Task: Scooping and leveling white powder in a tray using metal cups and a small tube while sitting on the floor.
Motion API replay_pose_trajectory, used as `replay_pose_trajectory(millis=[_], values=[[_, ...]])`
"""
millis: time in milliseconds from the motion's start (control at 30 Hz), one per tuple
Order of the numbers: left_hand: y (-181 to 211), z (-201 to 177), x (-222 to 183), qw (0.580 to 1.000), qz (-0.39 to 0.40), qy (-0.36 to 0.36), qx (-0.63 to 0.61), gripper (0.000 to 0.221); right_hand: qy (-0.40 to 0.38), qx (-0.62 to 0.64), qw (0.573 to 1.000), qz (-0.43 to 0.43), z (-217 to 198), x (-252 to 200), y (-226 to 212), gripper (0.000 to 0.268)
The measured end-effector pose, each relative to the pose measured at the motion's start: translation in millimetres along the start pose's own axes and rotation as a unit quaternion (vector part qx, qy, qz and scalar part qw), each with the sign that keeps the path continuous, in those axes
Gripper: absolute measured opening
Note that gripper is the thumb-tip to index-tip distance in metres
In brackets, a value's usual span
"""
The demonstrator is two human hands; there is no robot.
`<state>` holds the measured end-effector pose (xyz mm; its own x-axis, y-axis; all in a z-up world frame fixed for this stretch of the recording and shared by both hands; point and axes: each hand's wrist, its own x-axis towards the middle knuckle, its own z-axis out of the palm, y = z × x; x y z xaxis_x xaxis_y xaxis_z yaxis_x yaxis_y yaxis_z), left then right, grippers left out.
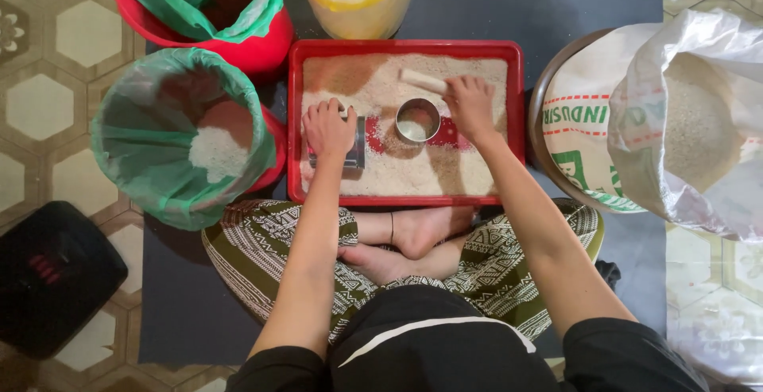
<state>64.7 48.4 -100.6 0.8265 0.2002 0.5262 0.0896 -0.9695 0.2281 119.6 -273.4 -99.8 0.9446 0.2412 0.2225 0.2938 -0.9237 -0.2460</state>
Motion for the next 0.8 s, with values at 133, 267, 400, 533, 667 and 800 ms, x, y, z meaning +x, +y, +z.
replay_pose_trajectory(millis=[133,267,400,533,667,800], values=[[2,-7,1,1.000,-0.006,0.000,-0.009,0.024,-0.011,-0.017,0.994,-0.104,-5,18,-23,0.036],[3,-10,0,1.000,-0.006,0.006,-0.016,0.024,-0.022,-0.094,0.985,-0.142,-5,18,-31,0.030],[2,-8,-3,1.000,0.000,0.015,-0.022,0.024,-0.002,-0.116,0.981,-0.158,-17,3,-36,0.028],[1,-10,-4,0.999,0.002,0.012,-0.029,0.024,0.010,-0.120,0.977,-0.173,1,-31,-28,0.036],[0,-12,-6,0.999,0.010,0.023,-0.024,0.023,0.001,-0.110,0.977,-0.185,-14,-73,-31,0.038],[-3,-8,-8,0.999,0.017,0.027,-0.018,0.022,-0.040,-0.090,0.980,-0.176,-45,-100,-52,0.037]])
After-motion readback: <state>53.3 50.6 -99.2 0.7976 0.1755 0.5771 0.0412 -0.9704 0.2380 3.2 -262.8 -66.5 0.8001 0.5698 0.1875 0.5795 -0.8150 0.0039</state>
